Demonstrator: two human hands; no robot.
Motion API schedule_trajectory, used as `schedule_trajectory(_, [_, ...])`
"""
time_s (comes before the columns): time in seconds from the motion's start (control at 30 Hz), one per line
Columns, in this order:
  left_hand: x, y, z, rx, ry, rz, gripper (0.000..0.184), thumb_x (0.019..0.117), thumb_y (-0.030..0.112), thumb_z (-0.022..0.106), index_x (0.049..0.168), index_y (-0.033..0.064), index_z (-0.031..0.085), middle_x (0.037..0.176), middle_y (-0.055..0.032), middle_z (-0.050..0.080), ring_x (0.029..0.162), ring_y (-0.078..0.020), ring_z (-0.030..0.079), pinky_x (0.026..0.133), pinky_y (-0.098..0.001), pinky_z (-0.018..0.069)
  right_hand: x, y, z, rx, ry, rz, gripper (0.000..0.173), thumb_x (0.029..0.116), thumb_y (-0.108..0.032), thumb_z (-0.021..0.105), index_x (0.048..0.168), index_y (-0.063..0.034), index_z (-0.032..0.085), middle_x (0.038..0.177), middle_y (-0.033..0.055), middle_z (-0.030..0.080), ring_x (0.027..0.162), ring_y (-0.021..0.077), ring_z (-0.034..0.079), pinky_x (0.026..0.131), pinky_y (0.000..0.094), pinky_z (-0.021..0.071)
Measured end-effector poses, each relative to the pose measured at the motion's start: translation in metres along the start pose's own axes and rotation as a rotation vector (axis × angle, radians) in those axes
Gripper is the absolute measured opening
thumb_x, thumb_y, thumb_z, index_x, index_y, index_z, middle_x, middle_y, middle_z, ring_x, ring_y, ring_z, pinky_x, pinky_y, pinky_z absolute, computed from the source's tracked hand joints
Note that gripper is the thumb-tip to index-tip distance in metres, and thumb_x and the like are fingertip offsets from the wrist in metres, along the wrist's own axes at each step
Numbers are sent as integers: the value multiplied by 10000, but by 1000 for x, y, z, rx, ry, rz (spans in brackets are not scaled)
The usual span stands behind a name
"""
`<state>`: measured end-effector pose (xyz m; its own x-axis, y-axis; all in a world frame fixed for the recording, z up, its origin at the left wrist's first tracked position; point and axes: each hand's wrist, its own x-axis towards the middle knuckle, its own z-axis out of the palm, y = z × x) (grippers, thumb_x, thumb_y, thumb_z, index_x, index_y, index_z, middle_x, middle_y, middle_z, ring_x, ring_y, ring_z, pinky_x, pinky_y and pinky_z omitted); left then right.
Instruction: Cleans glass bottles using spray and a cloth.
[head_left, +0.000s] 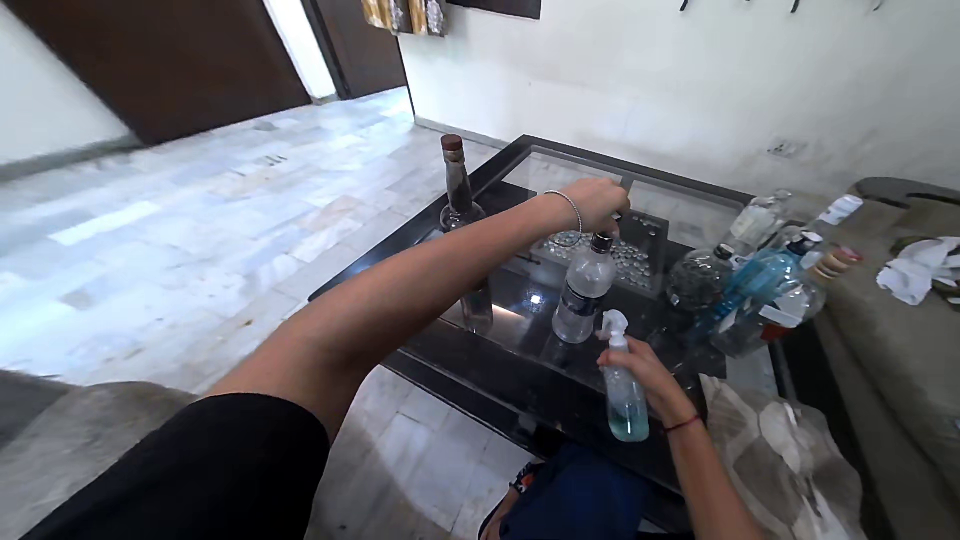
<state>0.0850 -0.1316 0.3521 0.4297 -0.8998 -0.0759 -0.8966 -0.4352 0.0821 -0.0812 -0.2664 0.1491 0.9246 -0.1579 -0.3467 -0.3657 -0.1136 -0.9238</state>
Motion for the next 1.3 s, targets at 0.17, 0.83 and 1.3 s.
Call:
schedule_trajectory(0.17, [-2,-10,1,-1,14,80,270,983,13,640,1247,-10,692,1257,-244,656,1204,-420,611,1043,-568,443,5,10,-3,37,15,-8,364,834,-17,654,1195,24,634,861,92,684,720,151,659,690,295,557])
schedule_trajectory(0.83, [0,1,-8,-25,21,-223,469,1014,393,645,1174,-45,691,1060,-258,687,1045,-427,652,928,-619,480,6,0,-5,-17,-38,-4,332,852,-38,672,1178,17,644,869,90,675,724,142,643,698,295,547])
schedule_trajectory(1.3, [-6,-9,-5,41,-31,-42,307,1042,196,613,1192,-61,687,1103,-265,688,1089,-429,646,974,-586,466,5,-14,-10,-80,-47,4,407,890,-44,670,1292,-15,612,932,101,666,757,146,626,716,308,531])
